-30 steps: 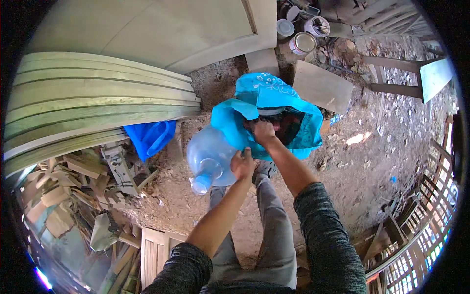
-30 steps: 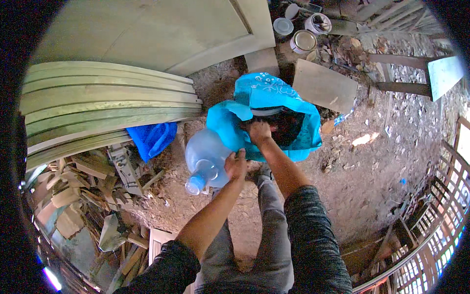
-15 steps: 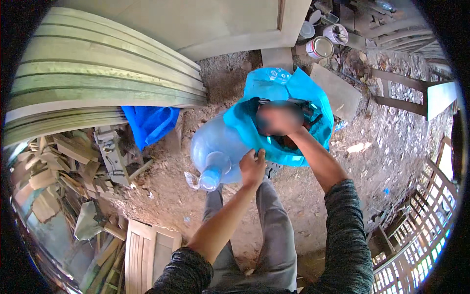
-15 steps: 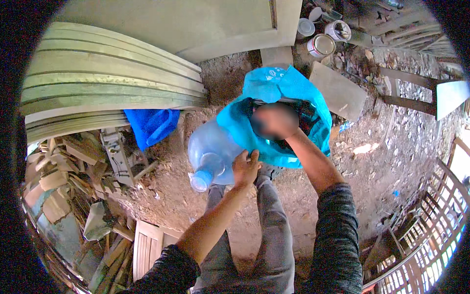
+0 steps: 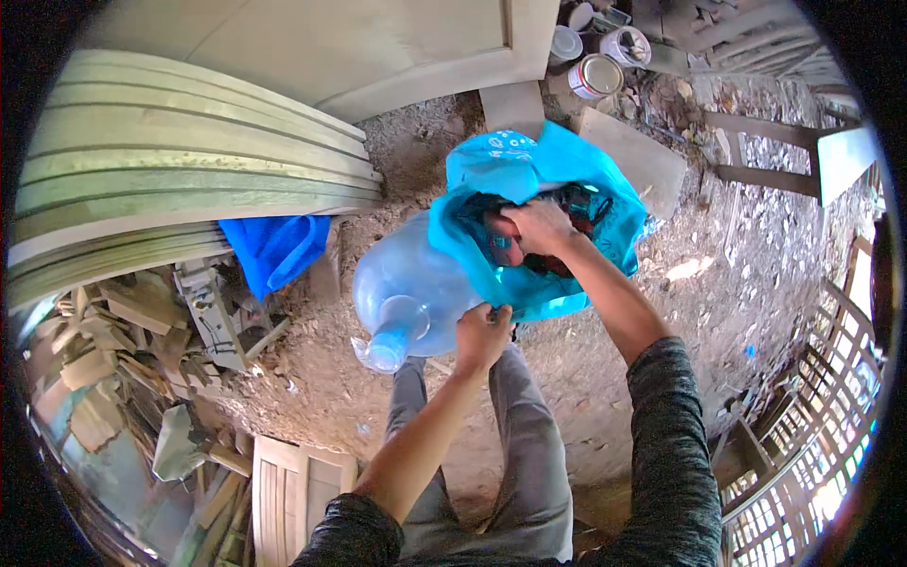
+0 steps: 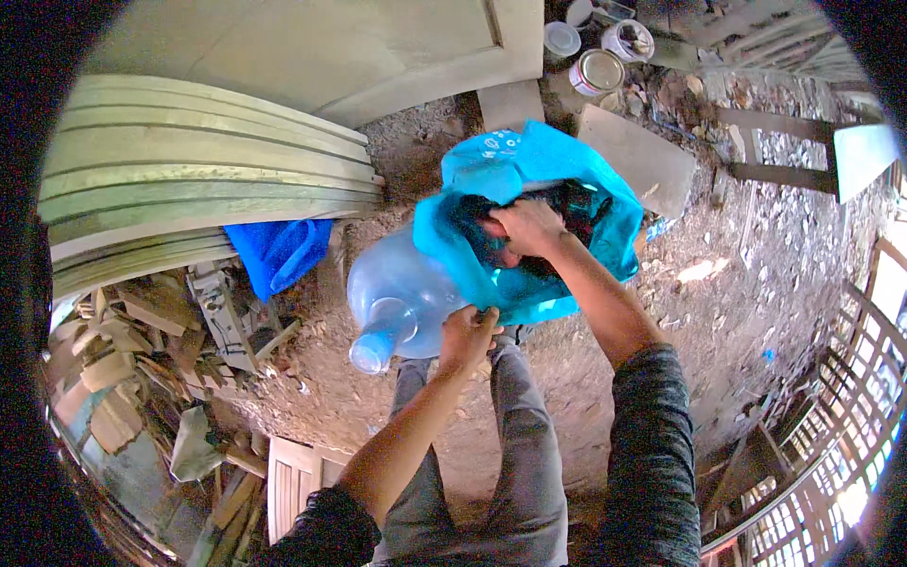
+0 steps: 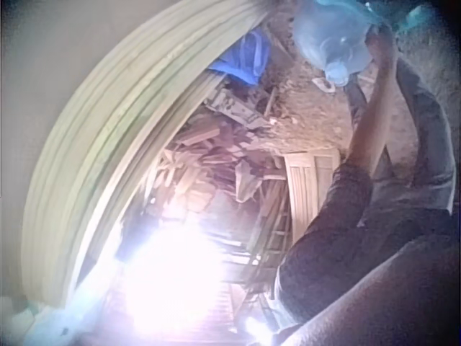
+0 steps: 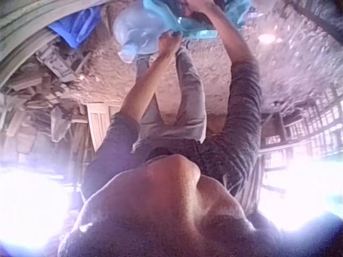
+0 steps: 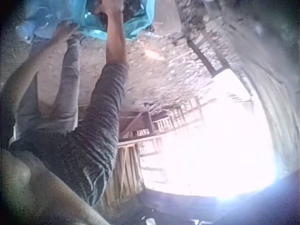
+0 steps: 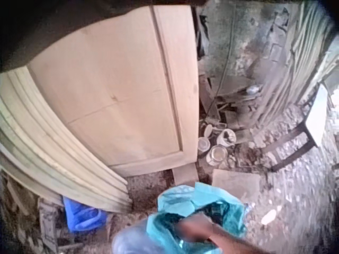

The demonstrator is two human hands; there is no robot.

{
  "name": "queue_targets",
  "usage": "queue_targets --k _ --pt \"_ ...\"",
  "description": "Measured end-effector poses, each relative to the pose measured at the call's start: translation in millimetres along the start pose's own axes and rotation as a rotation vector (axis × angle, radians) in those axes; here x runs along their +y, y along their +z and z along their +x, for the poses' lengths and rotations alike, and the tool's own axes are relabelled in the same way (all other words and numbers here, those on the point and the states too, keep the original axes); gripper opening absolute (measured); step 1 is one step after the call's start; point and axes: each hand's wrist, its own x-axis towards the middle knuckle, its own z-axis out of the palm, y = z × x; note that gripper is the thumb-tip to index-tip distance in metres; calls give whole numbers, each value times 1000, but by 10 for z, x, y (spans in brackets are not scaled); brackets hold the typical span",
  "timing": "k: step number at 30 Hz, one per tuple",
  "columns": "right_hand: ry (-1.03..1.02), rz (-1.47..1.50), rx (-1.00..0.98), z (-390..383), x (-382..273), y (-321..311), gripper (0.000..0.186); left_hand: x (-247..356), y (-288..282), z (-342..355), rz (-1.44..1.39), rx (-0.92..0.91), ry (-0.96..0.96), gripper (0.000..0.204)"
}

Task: The person takes a circular saw out of a bag, connects it to a power strip, and uses it to cut along a marked line on a piece of plywood.

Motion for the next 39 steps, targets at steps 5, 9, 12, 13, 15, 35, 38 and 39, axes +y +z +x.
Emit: queue_targets --k 5,9,12,13,15,35,38,39 --pt "75 144 105 21 147 273 47 599 -313 29 557 33 332 45" --pt "68 105 128 -12 377 434 53 1085 -461 650 654 481 712 54" --pt "-10 133 158 97 287 406 49 1161 -707 1258 1028 651 780 66" --pt "14 124 152 118 233 415 52 1133 -778 1462 1107 569 714 66" --pt "76 103 143 150 183 457 60 1141 -917 1805 1174 151 395 63" --pt "33 -10 91 -268 -666 -62 15 1188 -1180 1771 1077 323 439 28" --pt "62 8 40 -481 -625 -224 23 1213 -1095 1713 1093 315 406 26" --pt "40 19 30 -579 -597 -236 23 1222 -1075 1708 1087 318 402 26"
